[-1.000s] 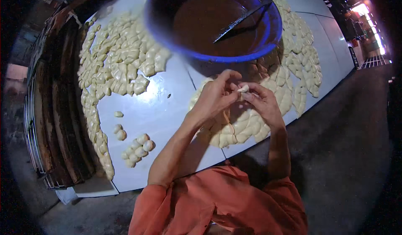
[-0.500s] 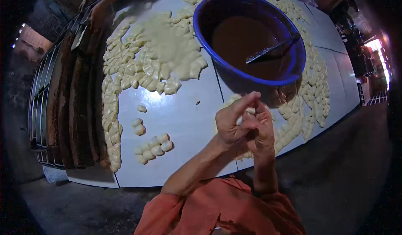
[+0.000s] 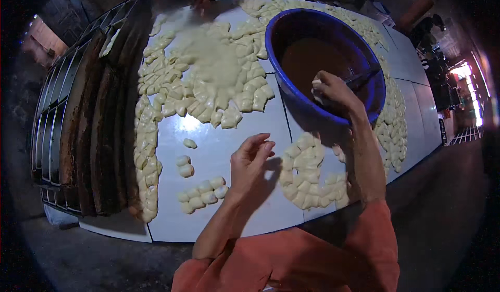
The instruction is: The person prepares pieces of dough by hand, pulling a small piece from a larger mass, dipping it into a bowl of dark liquid, and folding it into a rounded shape before placing the shaped pieces into metal baking pans on the table.
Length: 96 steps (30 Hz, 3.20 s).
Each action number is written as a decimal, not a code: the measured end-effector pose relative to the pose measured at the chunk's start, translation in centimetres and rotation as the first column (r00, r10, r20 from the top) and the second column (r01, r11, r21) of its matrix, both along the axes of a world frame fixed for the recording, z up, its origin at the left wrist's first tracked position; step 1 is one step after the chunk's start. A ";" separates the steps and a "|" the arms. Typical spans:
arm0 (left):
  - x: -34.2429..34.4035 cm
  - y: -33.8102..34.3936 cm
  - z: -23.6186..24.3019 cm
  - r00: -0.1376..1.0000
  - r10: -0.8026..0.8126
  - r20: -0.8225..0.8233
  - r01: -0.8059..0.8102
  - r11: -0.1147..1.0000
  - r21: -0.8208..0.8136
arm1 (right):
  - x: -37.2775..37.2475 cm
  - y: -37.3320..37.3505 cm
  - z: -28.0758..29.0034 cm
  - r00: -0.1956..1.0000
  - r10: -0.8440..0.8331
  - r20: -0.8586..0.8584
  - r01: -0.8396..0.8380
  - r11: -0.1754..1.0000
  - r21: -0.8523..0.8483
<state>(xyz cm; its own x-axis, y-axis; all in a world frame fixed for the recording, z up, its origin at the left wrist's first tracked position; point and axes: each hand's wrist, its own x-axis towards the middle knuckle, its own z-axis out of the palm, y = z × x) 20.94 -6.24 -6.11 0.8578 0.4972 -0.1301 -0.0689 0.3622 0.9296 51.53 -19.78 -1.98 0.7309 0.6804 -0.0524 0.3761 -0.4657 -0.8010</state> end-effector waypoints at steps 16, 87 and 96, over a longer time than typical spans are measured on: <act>2.8 -0.9 1.8 0.979 -0.203 0.018 0.202 0.979 0.035 | -7.5 1.0 5.5 0.834 0.088 -0.545 0.189 0.882 0.432; -15.0 9.2 -0.5 0.967 0.155 -0.200 -0.211 0.930 -0.301 | -31.8 11.8 -4.0 0.950 0.175 -0.258 -0.099 0.954 0.281; -16.0 13.8 -1.2 0.868 0.272 -0.415 0.147 0.657 0.739 | -30.8 15.0 -6.4 0.911 0.354 0.213 -0.352 0.935 -0.048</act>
<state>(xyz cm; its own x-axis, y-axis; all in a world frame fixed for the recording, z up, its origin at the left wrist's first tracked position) 4.96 7.59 -7.33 0.7560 0.6520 -0.0573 0.4339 -0.4337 0.7897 20.70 -4.81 -8.39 0.4373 0.8964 0.0719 0.6795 -0.2770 -0.6793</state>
